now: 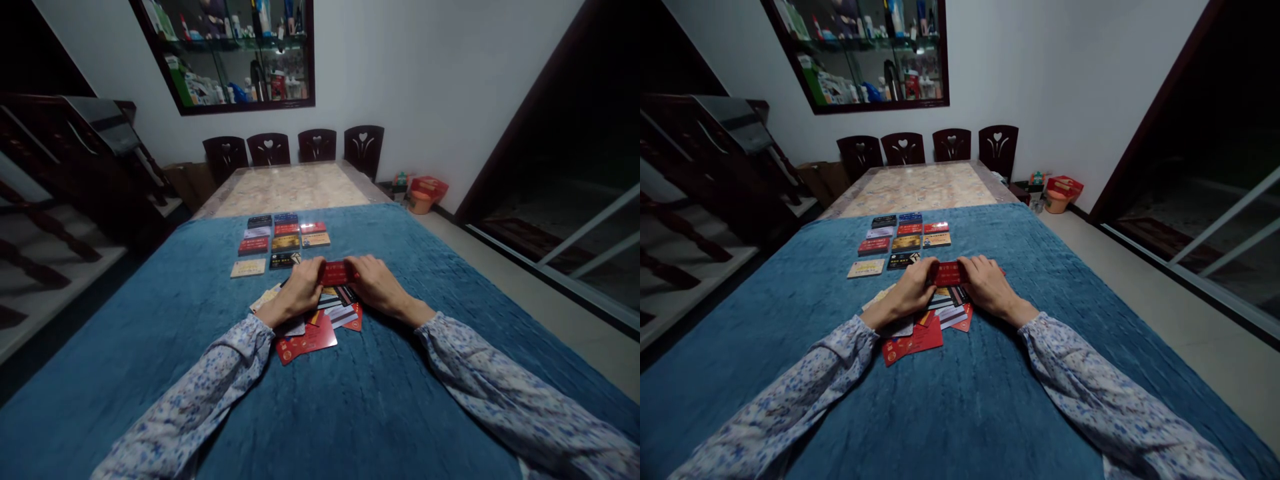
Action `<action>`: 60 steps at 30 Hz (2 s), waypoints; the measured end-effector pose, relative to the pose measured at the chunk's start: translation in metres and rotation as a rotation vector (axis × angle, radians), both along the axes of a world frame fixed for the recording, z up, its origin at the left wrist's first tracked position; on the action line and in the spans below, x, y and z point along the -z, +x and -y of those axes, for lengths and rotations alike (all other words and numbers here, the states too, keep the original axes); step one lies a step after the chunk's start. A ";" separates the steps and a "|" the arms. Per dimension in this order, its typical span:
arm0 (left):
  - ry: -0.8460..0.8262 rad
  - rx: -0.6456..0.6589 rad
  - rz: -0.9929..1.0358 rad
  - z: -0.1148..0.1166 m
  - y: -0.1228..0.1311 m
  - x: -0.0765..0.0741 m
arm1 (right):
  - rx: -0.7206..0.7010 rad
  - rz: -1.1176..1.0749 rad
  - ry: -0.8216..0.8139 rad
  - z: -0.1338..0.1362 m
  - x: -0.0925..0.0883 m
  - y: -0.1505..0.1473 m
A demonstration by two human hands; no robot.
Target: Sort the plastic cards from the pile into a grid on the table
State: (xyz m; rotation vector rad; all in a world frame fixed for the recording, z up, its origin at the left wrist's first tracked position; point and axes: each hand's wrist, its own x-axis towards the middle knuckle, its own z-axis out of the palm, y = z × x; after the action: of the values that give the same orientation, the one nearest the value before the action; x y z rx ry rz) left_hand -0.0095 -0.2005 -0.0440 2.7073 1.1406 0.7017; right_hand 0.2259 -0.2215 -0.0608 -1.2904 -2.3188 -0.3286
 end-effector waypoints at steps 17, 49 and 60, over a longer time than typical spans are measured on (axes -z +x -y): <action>0.036 -0.034 -0.071 0.001 -0.001 -0.009 | -0.060 -0.023 0.064 -0.002 -0.005 0.006; 0.014 -0.100 -0.193 -0.077 -0.067 -0.057 | -0.222 0.025 -0.182 -0.111 -0.056 -0.054; -0.027 -0.260 -0.334 -0.121 -0.077 -0.070 | -0.177 0.083 -0.212 -0.169 -0.060 -0.080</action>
State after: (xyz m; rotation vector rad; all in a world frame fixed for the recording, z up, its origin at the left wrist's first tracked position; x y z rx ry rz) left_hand -0.0861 -0.0799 0.0265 2.7503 1.5828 0.2585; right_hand 0.1460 -0.0521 -0.0009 -1.1735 -2.5738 -0.0805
